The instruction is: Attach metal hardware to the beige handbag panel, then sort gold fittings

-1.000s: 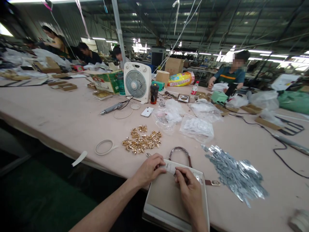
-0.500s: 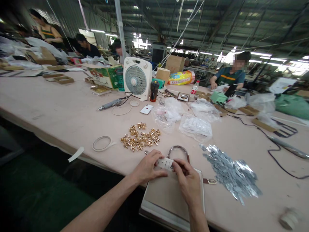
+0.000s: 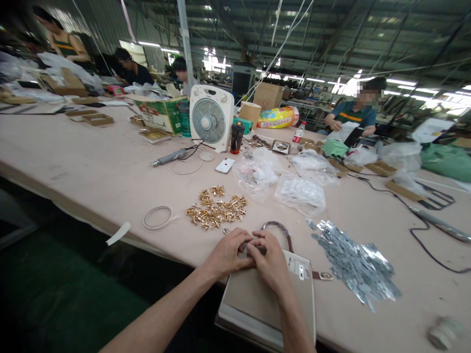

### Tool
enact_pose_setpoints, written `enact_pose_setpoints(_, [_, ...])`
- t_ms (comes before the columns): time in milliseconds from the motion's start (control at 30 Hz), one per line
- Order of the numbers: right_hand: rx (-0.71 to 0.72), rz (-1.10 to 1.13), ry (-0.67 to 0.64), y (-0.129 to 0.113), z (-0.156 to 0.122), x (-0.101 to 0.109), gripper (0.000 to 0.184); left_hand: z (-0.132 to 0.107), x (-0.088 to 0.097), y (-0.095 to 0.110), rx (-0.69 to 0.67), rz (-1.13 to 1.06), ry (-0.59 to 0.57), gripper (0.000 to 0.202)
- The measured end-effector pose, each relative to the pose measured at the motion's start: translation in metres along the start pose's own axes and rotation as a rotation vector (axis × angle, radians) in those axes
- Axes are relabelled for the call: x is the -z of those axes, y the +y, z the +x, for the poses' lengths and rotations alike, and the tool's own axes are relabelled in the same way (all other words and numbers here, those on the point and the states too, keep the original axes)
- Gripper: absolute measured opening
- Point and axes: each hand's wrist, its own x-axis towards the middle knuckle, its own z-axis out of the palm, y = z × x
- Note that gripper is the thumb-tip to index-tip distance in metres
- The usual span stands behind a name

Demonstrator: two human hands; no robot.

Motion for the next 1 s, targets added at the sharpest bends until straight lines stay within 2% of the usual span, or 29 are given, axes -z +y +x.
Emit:
enact_pose_setpoints(200, [0.035, -0.114, 0.090, 0.003, 0.000, -0.007, 0.018, -0.001, -0.001, -0.001, -0.007, 0.007, 0.007, 0.041])
enact_pose_setpoints(667, [0.073, -0.195, 0.124, 0.003, -0.004, -0.012, 0.018, -0.001, -0.001, -0.001, -0.027, 0.027, 0.024, 0.034])
enact_pose_setpoints(1000, [0.207, -0.247, 0.196, 0.004, -0.010, -0.016, 0.016, -0.001, -0.004, -0.002, -0.018, 0.022, 0.022, 0.041])
